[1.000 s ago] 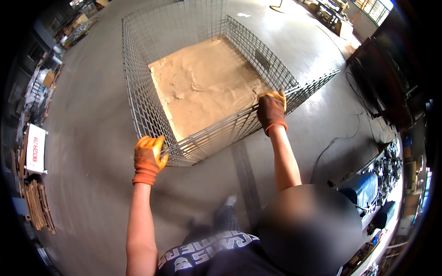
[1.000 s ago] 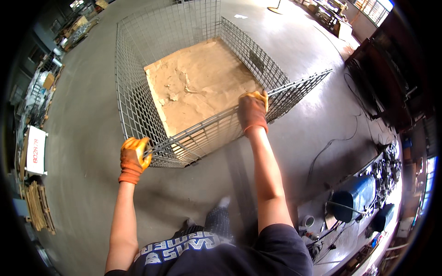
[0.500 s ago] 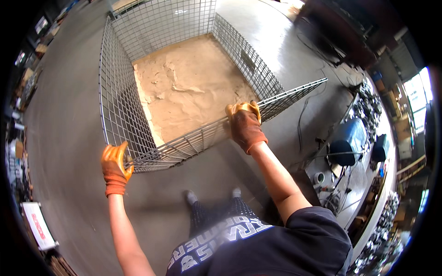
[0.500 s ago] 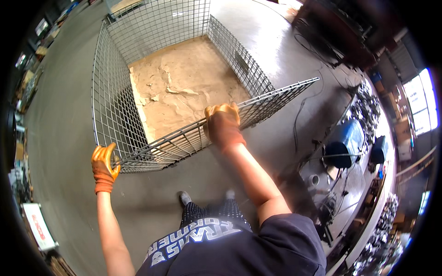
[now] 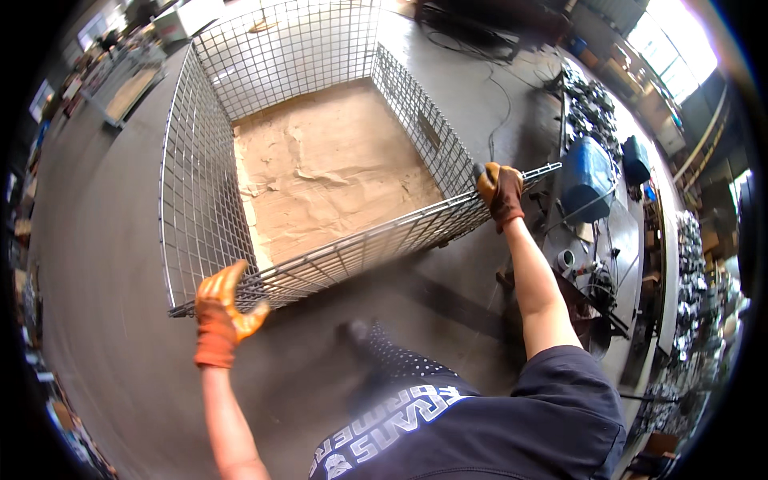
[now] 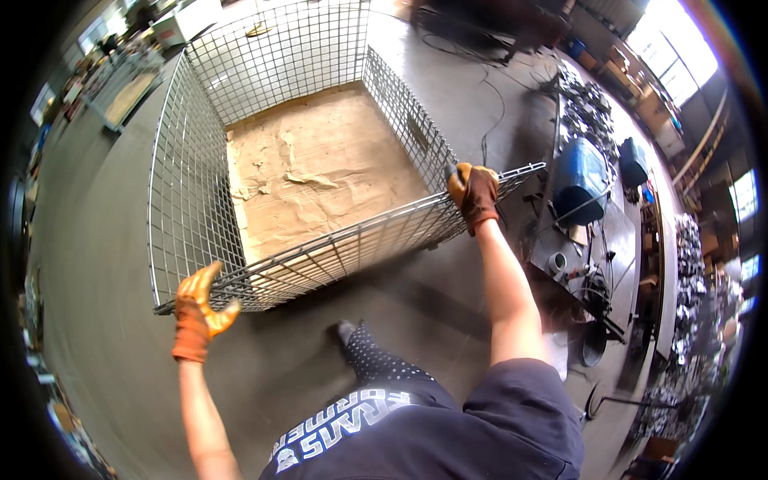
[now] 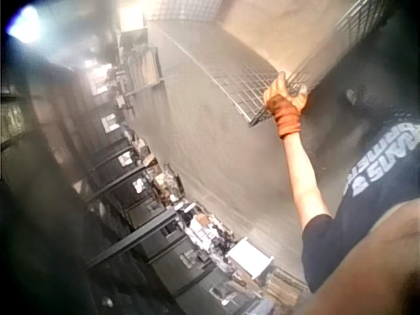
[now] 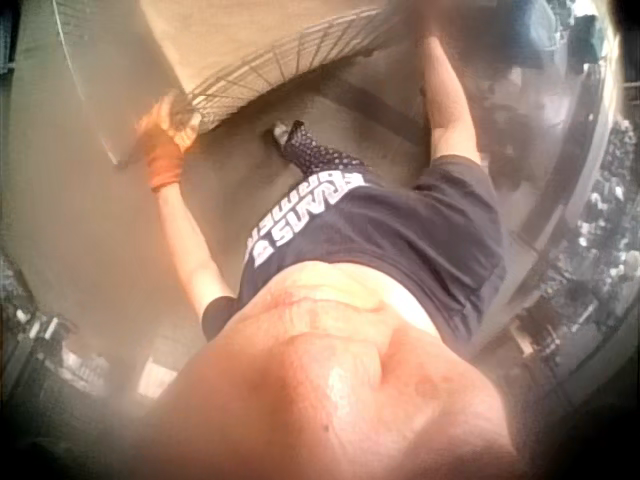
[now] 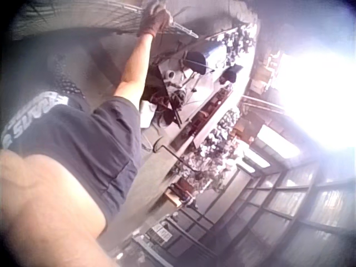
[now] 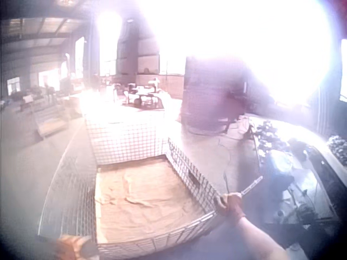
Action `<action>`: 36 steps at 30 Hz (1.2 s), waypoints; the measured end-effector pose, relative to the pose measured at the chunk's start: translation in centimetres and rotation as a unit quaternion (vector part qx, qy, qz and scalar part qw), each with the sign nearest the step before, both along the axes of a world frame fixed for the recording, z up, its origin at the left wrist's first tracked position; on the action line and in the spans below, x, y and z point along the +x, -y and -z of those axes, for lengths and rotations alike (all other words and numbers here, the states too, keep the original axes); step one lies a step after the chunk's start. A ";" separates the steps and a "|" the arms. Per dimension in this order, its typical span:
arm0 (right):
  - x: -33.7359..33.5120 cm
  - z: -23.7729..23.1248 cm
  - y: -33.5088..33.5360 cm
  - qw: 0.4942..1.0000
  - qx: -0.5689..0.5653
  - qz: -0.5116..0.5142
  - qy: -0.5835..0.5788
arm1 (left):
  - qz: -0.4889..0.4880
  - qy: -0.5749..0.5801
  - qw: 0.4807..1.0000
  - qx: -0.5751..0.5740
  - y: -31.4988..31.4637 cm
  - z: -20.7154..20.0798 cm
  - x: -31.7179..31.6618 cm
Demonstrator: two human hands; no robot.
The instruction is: The person uses an air nozzle to blow dust off the floor inside a large wire cage, then uses a piece of metal to clean debris from a workspace. The person then picks up two metal cast engine or pump components one by one from a table, clears them with a handheld air nozzle, and places them inside the wire cage.
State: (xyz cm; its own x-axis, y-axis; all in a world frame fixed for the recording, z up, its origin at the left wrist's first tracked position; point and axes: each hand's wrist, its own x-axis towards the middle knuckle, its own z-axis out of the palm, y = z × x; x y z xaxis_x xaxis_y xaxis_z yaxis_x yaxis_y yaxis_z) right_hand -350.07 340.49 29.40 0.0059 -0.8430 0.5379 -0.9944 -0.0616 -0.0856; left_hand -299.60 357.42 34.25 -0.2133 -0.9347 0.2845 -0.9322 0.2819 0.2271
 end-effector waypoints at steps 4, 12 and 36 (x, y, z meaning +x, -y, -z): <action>5.6 -2.3 -1.8 0.997 0.057 0.015 0.051 | -0.053 0.027 0.998 -0.023 4.9 0.7 4.3; 12.4 -3.7 1.4 0.994 -0.033 0.080 0.060 | -0.034 0.076 0.993 -0.087 19.5 1.3 11.9; 10.2 -3.8 34.8 0.962 -0.013 0.265 0.069 | 0.004 0.081 0.997 0.015 72.4 1.2 4.2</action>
State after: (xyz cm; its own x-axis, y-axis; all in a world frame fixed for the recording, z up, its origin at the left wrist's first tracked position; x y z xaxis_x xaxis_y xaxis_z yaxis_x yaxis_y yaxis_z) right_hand -339.86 305.68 33.17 -0.4938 -0.6943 0.5235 -0.8660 0.4470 -0.2240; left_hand -295.39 284.99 33.08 -0.2616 -0.9404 0.2172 -0.9551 0.2846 0.0819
